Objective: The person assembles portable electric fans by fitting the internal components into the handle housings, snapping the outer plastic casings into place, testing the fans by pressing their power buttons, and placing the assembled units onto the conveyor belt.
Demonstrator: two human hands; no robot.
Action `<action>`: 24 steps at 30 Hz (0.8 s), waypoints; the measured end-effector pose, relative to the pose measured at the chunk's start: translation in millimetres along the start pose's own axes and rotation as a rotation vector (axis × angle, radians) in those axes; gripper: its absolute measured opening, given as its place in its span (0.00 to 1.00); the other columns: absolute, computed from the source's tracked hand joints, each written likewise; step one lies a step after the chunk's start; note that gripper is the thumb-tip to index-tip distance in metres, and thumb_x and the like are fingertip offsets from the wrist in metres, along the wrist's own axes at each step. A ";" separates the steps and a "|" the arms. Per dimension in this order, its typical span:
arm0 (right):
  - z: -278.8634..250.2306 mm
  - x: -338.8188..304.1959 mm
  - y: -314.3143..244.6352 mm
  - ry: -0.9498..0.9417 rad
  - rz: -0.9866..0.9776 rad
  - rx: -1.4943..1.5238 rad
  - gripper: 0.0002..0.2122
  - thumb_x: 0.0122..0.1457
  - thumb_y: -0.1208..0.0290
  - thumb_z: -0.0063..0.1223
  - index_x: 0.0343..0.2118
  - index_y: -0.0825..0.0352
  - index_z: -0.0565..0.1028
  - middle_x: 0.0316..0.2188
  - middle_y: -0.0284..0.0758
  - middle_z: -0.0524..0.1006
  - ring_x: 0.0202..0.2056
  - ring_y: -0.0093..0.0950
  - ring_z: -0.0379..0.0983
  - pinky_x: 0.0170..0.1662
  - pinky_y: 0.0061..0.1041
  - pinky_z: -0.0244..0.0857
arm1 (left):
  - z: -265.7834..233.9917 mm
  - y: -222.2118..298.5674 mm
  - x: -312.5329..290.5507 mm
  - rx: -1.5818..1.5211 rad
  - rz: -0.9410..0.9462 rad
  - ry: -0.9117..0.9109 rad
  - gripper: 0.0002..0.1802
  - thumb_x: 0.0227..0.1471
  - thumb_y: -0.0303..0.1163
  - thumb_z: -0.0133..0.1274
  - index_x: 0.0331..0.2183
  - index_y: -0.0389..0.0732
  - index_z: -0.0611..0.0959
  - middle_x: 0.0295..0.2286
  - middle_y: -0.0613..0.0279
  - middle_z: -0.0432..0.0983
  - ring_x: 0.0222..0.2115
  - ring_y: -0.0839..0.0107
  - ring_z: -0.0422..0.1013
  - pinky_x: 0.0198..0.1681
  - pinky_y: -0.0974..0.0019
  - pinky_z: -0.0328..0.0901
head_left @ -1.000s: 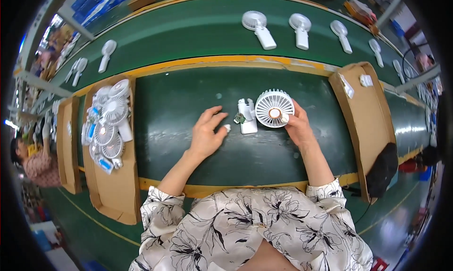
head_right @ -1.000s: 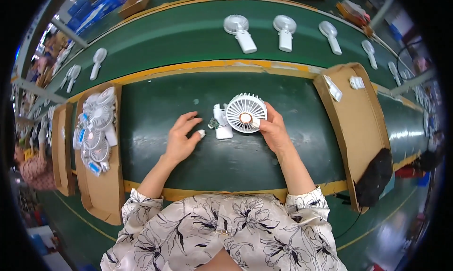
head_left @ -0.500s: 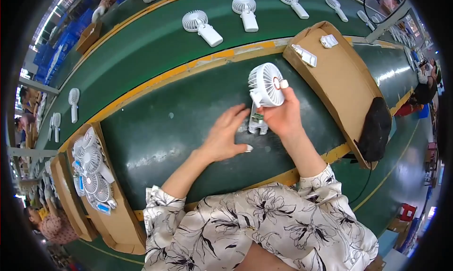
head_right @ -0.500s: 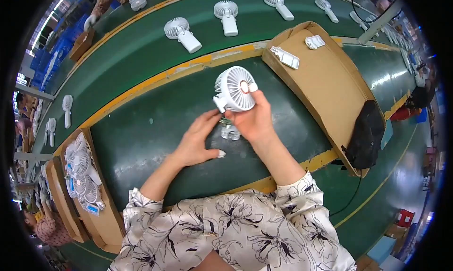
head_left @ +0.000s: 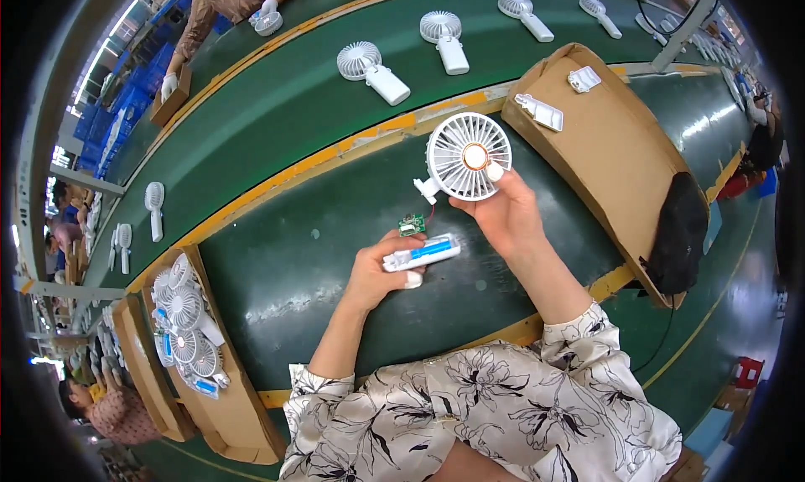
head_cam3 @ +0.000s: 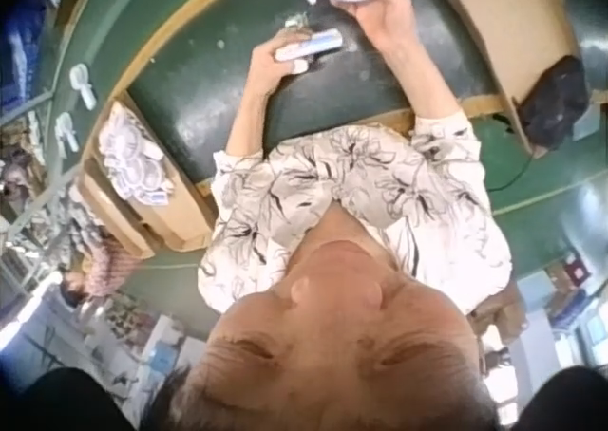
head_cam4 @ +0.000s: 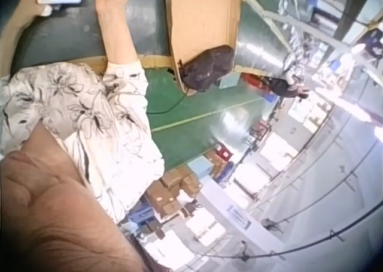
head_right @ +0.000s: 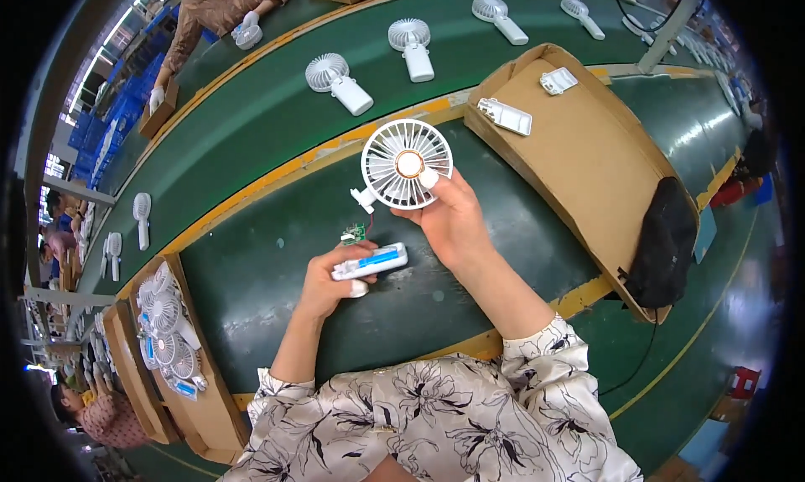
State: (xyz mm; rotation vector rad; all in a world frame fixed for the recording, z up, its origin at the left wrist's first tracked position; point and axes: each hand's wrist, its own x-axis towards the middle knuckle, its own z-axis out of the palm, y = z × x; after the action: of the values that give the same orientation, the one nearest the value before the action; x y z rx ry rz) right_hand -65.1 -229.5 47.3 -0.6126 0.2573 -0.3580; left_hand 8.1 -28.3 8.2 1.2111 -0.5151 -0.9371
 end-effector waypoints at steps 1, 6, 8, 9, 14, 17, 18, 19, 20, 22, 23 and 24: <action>0.6 3.0 1.6 -0.020 -0.014 -0.017 0.18 0.53 0.68 0.42 0.47 0.65 0.61 0.45 0.37 0.67 0.44 0.32 0.65 0.42 0.36 0.64 | -6.5 -3.0 -1.0 -0.049 0.047 -0.018 0.26 0.30 0.20 0.57 0.39 0.34 0.75 0.41 0.55 0.67 0.34 0.69 0.70 0.38 0.69 0.67; -0.4 9.2 11.8 -0.011 0.018 0.027 0.19 0.54 0.67 0.39 0.48 0.69 0.60 0.46 0.39 0.66 0.48 0.32 0.63 0.51 0.41 0.56 | -9.1 -8.2 -8.7 -0.431 0.111 0.148 0.39 0.31 0.34 0.61 0.48 0.34 0.66 0.35 0.52 0.71 0.32 0.66 0.71 0.34 0.68 0.66; 10.0 7.9 16.2 -0.014 0.074 0.048 0.21 0.53 0.65 0.40 0.49 0.68 0.59 0.48 0.40 0.65 0.49 0.34 0.62 0.51 0.43 0.55 | -10.8 -7.8 -9.5 -0.473 0.061 0.176 0.36 0.39 0.46 0.54 0.48 0.35 0.66 0.35 0.49 0.69 0.34 0.63 0.69 0.38 0.66 0.65; 14.7 7.1 19.5 -0.016 0.115 0.069 0.23 0.53 0.62 0.40 0.50 0.68 0.59 0.49 0.40 0.64 0.50 0.36 0.61 0.51 0.44 0.55 | -14.6 -12.7 -11.9 -0.507 -0.006 0.210 0.37 0.39 0.47 0.53 0.48 0.34 0.65 0.35 0.48 0.69 0.35 0.63 0.69 0.39 0.66 0.64; 14.8 8.4 32.6 -0.070 0.225 0.095 0.25 0.52 0.58 0.40 0.50 0.67 0.59 0.48 0.41 0.65 0.48 0.38 0.64 0.48 0.43 0.58 | 7.5 -14.1 -6.4 -0.915 -0.161 0.345 0.26 0.39 0.38 0.46 0.43 0.35 0.69 0.34 0.51 0.70 0.34 0.58 0.68 0.40 0.54 0.63; 14.8 6.2 36.4 -0.054 0.242 0.060 0.25 0.52 0.57 0.41 0.50 0.67 0.59 0.47 0.41 0.66 0.47 0.37 0.64 0.47 0.41 0.59 | 8.1 -14.4 -8.4 -0.885 -0.209 0.268 0.25 0.43 0.40 0.45 0.43 0.35 0.69 0.34 0.51 0.69 0.35 0.57 0.68 0.41 0.52 0.63; 11.9 6.2 38.4 -0.049 0.215 0.030 0.25 0.52 0.58 0.41 0.50 0.68 0.59 0.47 0.41 0.66 0.48 0.37 0.64 0.47 0.41 0.59 | 10.1 -12.4 -10.0 -0.909 -0.245 0.280 0.25 0.45 0.42 0.44 0.43 0.35 0.69 0.34 0.51 0.69 0.35 0.57 0.68 0.41 0.52 0.63; 10.4 7.4 39.1 -0.046 0.185 0.001 0.25 0.52 0.58 0.41 0.50 0.68 0.59 0.47 0.40 0.66 0.48 0.36 0.64 0.48 0.41 0.59 | 10.6 -9.5 -10.1 -0.930 -0.281 0.288 0.26 0.47 0.44 0.43 0.43 0.34 0.69 0.34 0.50 0.69 0.34 0.58 0.68 0.42 0.52 0.64; 9.3 9.2 37.7 -0.063 0.170 -0.013 0.24 0.53 0.60 0.40 0.50 0.68 0.60 0.47 0.40 0.66 0.48 0.35 0.64 0.48 0.41 0.59 | 10.4 -9.6 -12.0 -0.912 -0.313 0.235 0.26 0.49 0.46 0.43 0.43 0.34 0.69 0.35 0.49 0.70 0.35 0.58 0.69 0.42 0.52 0.64; 8.9 12.4 37.0 -0.052 0.157 -0.033 0.23 0.53 0.60 0.40 0.50 0.68 0.60 0.47 0.40 0.66 0.48 0.35 0.64 0.48 0.41 0.58 | 12.0 -13.4 -16.9 -0.887 -0.445 0.198 0.25 0.49 0.44 0.43 0.43 0.35 0.69 0.36 0.48 0.70 0.35 0.57 0.69 0.42 0.52 0.64; 8.9 13.5 37.9 -0.048 0.150 -0.051 0.23 0.53 0.60 0.40 0.50 0.68 0.60 0.47 0.39 0.66 0.48 0.35 0.64 0.48 0.41 0.58 | 15.2 -14.9 -18.6 -0.848 -0.460 0.218 0.28 0.49 0.47 0.42 0.44 0.32 0.68 0.36 0.48 0.71 0.36 0.56 0.70 0.42 0.51 0.64; 9.2 14.1 39.0 -0.050 0.143 -0.050 0.22 0.53 0.61 0.40 0.49 0.68 0.60 0.47 0.39 0.66 0.47 0.34 0.64 0.48 0.41 0.58 | 17.3 -14.1 -19.6 -0.824 -0.482 0.224 0.28 0.49 0.47 0.43 0.44 0.32 0.68 0.36 0.48 0.71 0.35 0.56 0.70 0.42 0.52 0.64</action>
State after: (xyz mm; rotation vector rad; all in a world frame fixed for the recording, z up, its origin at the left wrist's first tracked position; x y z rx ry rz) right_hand -39.4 -200.8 29.3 -0.6473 0.2611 -0.1986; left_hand -20.5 -22.5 2.9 0.6615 0.3550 -1.2286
